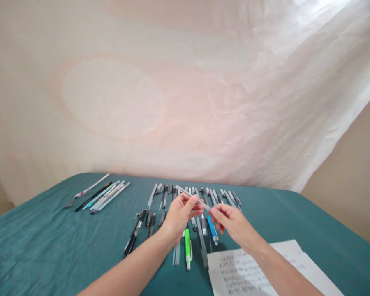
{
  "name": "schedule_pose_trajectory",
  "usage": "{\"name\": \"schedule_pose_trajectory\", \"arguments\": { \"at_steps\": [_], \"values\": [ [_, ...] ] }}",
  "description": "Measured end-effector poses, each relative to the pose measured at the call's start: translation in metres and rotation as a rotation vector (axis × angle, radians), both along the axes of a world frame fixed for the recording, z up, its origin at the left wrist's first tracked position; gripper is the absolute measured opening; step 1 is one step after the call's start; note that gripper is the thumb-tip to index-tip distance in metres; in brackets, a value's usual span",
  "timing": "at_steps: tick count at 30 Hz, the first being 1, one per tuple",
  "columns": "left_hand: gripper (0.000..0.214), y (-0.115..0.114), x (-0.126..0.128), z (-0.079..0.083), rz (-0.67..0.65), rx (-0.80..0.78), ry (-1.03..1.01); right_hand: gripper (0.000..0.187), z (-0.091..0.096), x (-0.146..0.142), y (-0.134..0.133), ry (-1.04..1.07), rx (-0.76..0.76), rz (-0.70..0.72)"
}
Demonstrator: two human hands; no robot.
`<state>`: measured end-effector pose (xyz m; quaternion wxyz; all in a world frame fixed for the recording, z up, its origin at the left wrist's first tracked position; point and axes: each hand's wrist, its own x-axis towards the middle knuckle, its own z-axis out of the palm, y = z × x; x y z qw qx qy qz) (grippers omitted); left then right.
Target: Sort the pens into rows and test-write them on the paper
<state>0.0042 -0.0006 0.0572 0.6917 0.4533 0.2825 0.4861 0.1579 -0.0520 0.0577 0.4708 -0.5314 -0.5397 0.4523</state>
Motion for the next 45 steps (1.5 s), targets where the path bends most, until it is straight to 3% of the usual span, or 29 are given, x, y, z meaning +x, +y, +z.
{"name": "schedule_pose_trajectory", "arguments": {
  "at_steps": [7,17,23,36,45],
  "values": [
    [0.024,0.000,0.001,-0.005,0.001,-0.004,-0.008,0.044,-0.002,-0.001,0.000,0.036,-0.048,0.017],
    [0.023,-0.001,0.003,-0.008,0.052,-0.010,-0.009,0.026,-0.005,0.002,0.002,-0.200,0.128,-0.120],
    [0.024,0.000,0.003,-0.007,0.069,-0.044,-0.038,0.039,-0.004,0.000,0.001,-0.167,0.058,-0.035],
    [0.024,0.000,0.004,-0.011,0.083,-0.084,-0.072,0.025,-0.001,0.000,-0.003,-0.474,0.346,-0.212],
    [0.021,0.003,0.003,-0.010,0.126,-0.133,-0.097,0.030,0.000,0.016,0.003,-0.575,0.322,-0.191]
  ]
}}
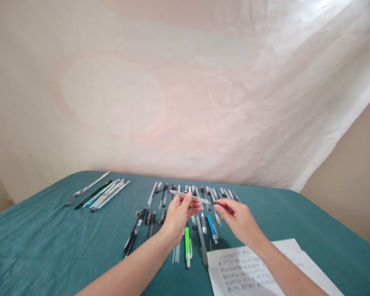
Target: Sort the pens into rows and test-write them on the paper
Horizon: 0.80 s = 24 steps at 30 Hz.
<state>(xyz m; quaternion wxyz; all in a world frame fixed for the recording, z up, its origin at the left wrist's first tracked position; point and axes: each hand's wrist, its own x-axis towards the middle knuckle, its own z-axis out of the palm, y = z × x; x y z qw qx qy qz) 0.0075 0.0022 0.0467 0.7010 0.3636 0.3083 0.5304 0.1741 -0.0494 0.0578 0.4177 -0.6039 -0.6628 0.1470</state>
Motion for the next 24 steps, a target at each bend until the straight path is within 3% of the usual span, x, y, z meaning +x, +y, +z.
{"name": "schedule_pose_trajectory", "arguments": {
  "at_steps": [6,12,24],
  "values": [
    [0.020,0.000,0.001,-0.002,-0.001,-0.029,0.010,0.026,-0.004,0.020,0.005,-0.518,-0.055,0.103],
    [0.019,-0.002,0.001,0.000,-0.016,-0.023,0.027,0.026,-0.006,0.019,0.004,-0.931,-0.130,0.156],
    [0.022,-0.003,0.001,-0.002,-0.036,0.017,0.039,0.022,-0.007,0.012,0.003,-1.110,-0.146,0.196]
  ]
}}
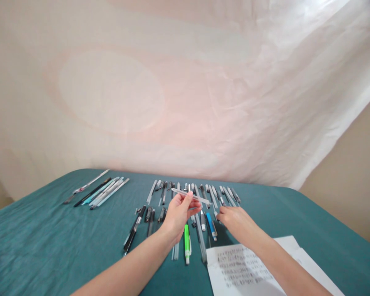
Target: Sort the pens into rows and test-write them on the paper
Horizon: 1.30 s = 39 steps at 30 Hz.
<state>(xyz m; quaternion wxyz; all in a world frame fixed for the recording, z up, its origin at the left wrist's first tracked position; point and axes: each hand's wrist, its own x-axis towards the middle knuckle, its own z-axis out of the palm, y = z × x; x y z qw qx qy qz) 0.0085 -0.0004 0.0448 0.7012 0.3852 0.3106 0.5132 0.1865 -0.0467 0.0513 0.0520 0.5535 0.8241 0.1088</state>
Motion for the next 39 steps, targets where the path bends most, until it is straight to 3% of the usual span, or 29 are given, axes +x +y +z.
{"name": "schedule_pose_trajectory", "arguments": {
  "at_steps": [19,26,32,39],
  "values": [
    [0.024,0.000,0.001,-0.002,-0.009,-0.002,0.014,0.018,-0.002,-0.001,-0.001,0.116,-0.027,0.003],
    [0.023,0.001,0.001,-0.002,-0.012,0.009,0.019,0.022,0.002,-0.003,-0.006,0.168,-0.097,-0.055],
    [0.023,0.001,0.001,-0.004,-0.022,0.017,0.017,0.014,0.002,0.001,-0.011,0.234,-0.193,-0.070],
    [0.023,0.000,0.000,-0.004,-0.021,0.011,0.022,0.013,-0.007,0.004,-0.004,0.193,-0.083,-0.127]
  ]
}}
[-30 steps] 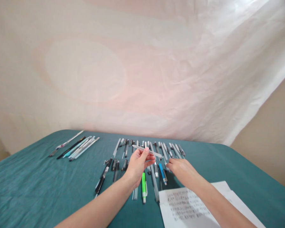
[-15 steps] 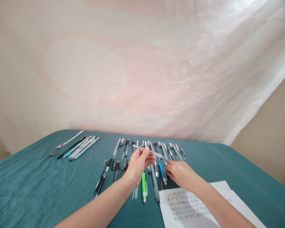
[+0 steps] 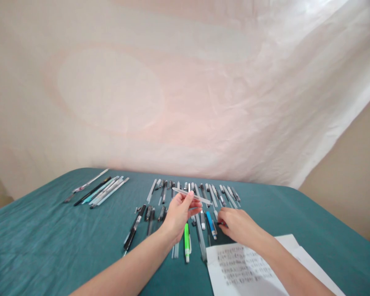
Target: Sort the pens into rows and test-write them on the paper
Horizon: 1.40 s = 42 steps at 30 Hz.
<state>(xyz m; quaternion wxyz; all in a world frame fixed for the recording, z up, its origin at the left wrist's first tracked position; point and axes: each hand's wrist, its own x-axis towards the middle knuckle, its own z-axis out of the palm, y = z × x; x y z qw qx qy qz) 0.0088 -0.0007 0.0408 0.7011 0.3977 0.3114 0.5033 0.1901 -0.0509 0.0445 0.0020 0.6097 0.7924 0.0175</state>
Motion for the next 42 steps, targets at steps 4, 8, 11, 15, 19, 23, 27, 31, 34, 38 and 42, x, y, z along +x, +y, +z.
{"name": "schedule_pose_trajectory", "arguments": {
  "at_steps": [4,8,11,15,19,23,27,31,34,38,42],
  "values": [
    [0.023,-0.001,0.000,0.000,-0.003,-0.004,0.004,0.013,0.000,0.002,0.003,-0.032,0.039,-0.039],
    [0.024,-0.001,0.001,-0.001,-0.007,-0.006,0.002,0.012,0.001,0.001,0.004,-0.035,0.013,-0.032],
    [0.023,-0.001,0.001,-0.001,-0.006,-0.015,0.002,0.012,0.004,0.002,0.003,0.007,0.023,-0.033],
    [0.022,-0.002,0.001,0.000,-0.005,-0.033,0.005,0.018,0.013,0.002,0.001,0.199,0.085,-0.047],
    [0.022,-0.004,0.001,0.002,-0.011,-0.034,0.009,0.034,0.023,-0.006,-0.001,0.544,0.097,-0.085],
    [0.021,-0.005,0.001,0.002,-0.025,-0.029,0.024,0.031,0.026,-0.017,-0.004,0.795,0.031,-0.068],
    [0.022,-0.005,0.002,0.000,-0.025,-0.022,0.030,0.027,0.032,-0.017,-0.008,0.734,0.057,-0.058],
    [0.022,0.001,0.001,-0.004,0.035,-0.023,0.002,0.023,0.052,0.003,-0.017,0.591,-0.058,-0.062],
    [0.021,0.007,-0.002,-0.006,0.140,-0.050,-0.042,0.021,0.070,0.027,-0.029,0.506,-0.147,-0.117],
    [0.021,0.012,-0.004,-0.007,0.277,-0.093,-0.078,0.018,0.083,0.051,-0.044,0.395,-0.193,-0.184],
    [0.024,0.011,-0.003,-0.009,0.261,-0.098,-0.061,0.013,0.077,0.054,-0.046,0.198,-0.144,-0.293]
  ]
}}
